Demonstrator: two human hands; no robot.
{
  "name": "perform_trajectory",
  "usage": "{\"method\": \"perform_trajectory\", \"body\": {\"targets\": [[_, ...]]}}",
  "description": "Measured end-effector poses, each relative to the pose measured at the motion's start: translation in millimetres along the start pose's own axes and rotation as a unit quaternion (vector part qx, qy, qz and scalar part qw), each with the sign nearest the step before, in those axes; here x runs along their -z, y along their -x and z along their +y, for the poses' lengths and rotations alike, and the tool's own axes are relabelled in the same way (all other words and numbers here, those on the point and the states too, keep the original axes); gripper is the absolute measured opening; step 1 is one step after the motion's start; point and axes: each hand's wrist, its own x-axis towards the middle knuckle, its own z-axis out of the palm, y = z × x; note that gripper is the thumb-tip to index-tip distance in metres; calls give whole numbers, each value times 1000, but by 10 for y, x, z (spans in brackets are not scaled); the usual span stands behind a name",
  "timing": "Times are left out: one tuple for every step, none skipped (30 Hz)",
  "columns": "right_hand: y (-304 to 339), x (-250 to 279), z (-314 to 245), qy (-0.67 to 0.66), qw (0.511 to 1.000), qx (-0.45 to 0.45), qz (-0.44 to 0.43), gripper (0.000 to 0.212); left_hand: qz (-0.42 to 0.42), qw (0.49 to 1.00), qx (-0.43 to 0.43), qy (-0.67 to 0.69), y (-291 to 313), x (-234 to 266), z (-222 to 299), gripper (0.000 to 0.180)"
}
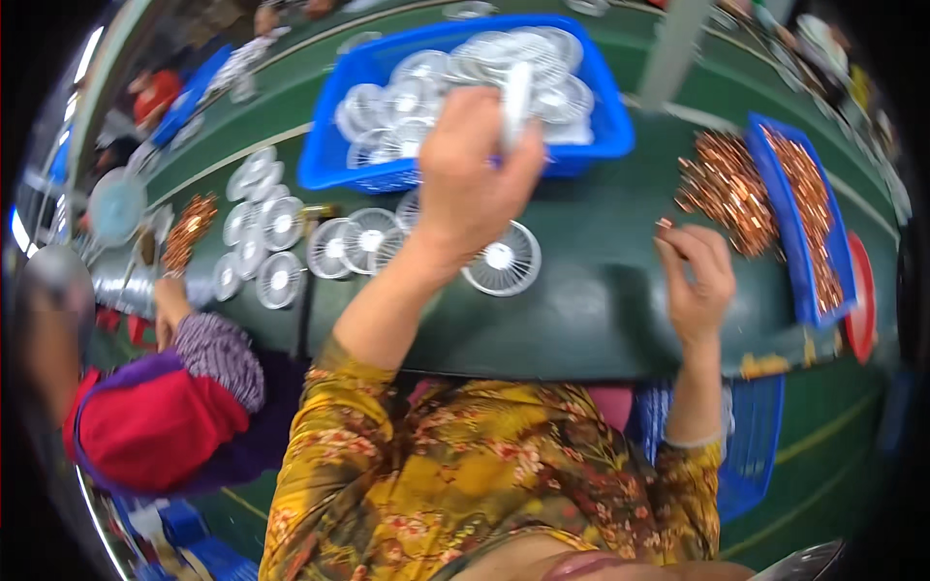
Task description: Manually assembling components into plastic fan guards and using a mallet to tap them into place on a factory production line.
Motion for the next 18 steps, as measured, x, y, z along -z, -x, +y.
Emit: {"method": "perform_trajectory", "body": {"targets": [[-3,-17,-106,-14,999,26,22,15,-45,987,139,69,75,48,146,12],[13,-25,-210,-31,997,52,42,17,-89,931,307,174,184,86,237,13],[35,-45,-315,-38,996,58,54,19,-92,905,331,251,303,62,235,15],[47,-62,-402,-48,994,67,67,21,-94,874,352,323,413,15,239,18],[61,-66,-455,-46,993,80,72,22,-92,840,386,370,498,-47,314,21],[78,-71,-513,-51,991,96,75,24,-88,805,420,409,585,-68,410,23],[90,-63,-574,-52,991,100,72,24,-95,792,412,440,663,-69,484,26],[114,-62,-608,-44,991,108,69,23,-106,805,408,417,731,-75,546,26],[142,-62,-629,-38,990,117,64,23,-128,799,417,414,788,-61,601,26],[169,-67,-650,-29,991,118,58,21,-130,791,420,426,826,-52,661,26],[193,-75,-667,-28,991,116,57,21,-132,782,424,437,858,-49,714,26],[202,-72,-687,-15,992,112,48,20,-137,791,417,425,876,-43,762,26],[212,-71,-711,-4,993,107,39,20,-145,829,376,387,885,-29,801,26],[214,-61,-743,7,995,96,30,16,-152,863,334,347,887,-13,840,25],[216,-57,-768,5,995,97,30,16,-152,870,331,332,885,19,884,24],[218,-56,-791,11,997,74,12,14,-144,863,338,347,927,18,893,23],[220,-57,-812,17,999,50,-5,12,-136,856,344,361,968,23,895,23],[229,-74,-820,17,999,51,-5,12,-154,841,362,372,977,53,909,25]]}}
